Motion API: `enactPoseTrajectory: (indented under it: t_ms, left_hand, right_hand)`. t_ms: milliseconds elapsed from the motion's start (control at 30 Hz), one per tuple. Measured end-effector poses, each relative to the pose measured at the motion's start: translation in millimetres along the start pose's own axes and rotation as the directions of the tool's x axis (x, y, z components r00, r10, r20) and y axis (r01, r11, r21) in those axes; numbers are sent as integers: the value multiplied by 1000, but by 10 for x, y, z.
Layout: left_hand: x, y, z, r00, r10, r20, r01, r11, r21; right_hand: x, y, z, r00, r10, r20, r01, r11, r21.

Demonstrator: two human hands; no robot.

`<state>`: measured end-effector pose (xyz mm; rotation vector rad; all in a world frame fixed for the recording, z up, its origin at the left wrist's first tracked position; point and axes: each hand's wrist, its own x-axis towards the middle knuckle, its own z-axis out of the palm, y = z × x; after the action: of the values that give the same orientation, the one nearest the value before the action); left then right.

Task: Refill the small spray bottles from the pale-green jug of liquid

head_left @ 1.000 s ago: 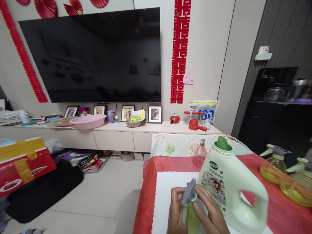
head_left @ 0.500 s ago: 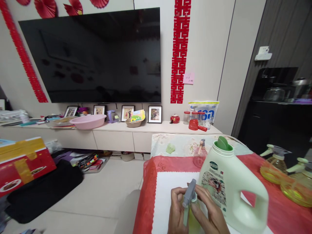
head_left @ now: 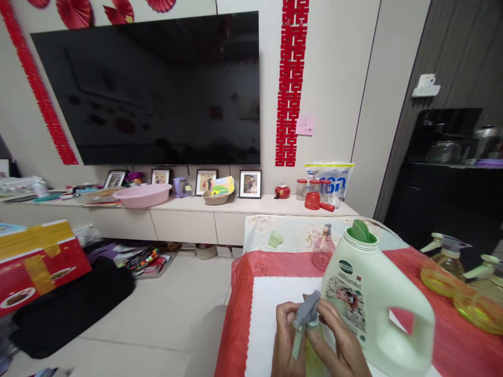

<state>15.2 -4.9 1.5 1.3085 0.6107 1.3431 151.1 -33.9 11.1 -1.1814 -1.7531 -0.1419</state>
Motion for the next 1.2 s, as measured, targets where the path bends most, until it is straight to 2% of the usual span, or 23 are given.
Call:
enactPoseTrajectory:
  t_ms: [67,133,300,433,567,633,767,933,1000,1133,1200]
  left_hand:
    - [-4,5,8,1000,-18,-25,18,1000,-1]
    - [-7,-1,15,999,-23,-44,23,1000,-1]
    - [-4,-39,12,1000,5,-24,-6,998,-56]
    - [-1,-54,3,1000,19,-9,-19,995,-100]
    - [-1,-58,7,1000,-4,-30,2,998,-69]
    - [-2,-70,11,999,-10,-46,7,998,-60]
    - [-7,-99,13,999,4,-51,-8,997,-79]
    - [-2,-79,7,1000,9,-15,-10,994,-107]
    - [1,-62,6,1000,-1,-10,0,994,-110]
    - [-1,-47,9,1000,-27,-2,26,993,-115]
    - [-5,-48,11,1000,-23,-14,22,994,-109]
  right_hand:
    - [-29,32,2,997,9,71,-10,1000,4]
    - [-49,65,10,996,29,83,-30,1000,3]
    - [-13,62,28,997,71,-12,-71,997,38]
    - [24,-3,25,995,56,-81,-54,998,35]
    - [-6,-16,19,999,24,47,-26,999,36]
    - [-19,-4,19,997,27,66,-29,999,24]
    - [9,14,16,1000,21,-14,-20,997,70]
    - [50,-3,14,993,73,-91,-66,995,71]
    - [40,-15,17,996,59,-68,-55,996,67]
    - [-9,-12,20,995,66,70,-71,995,76]
    - [-25,9,21,995,59,80,-65,996,67]
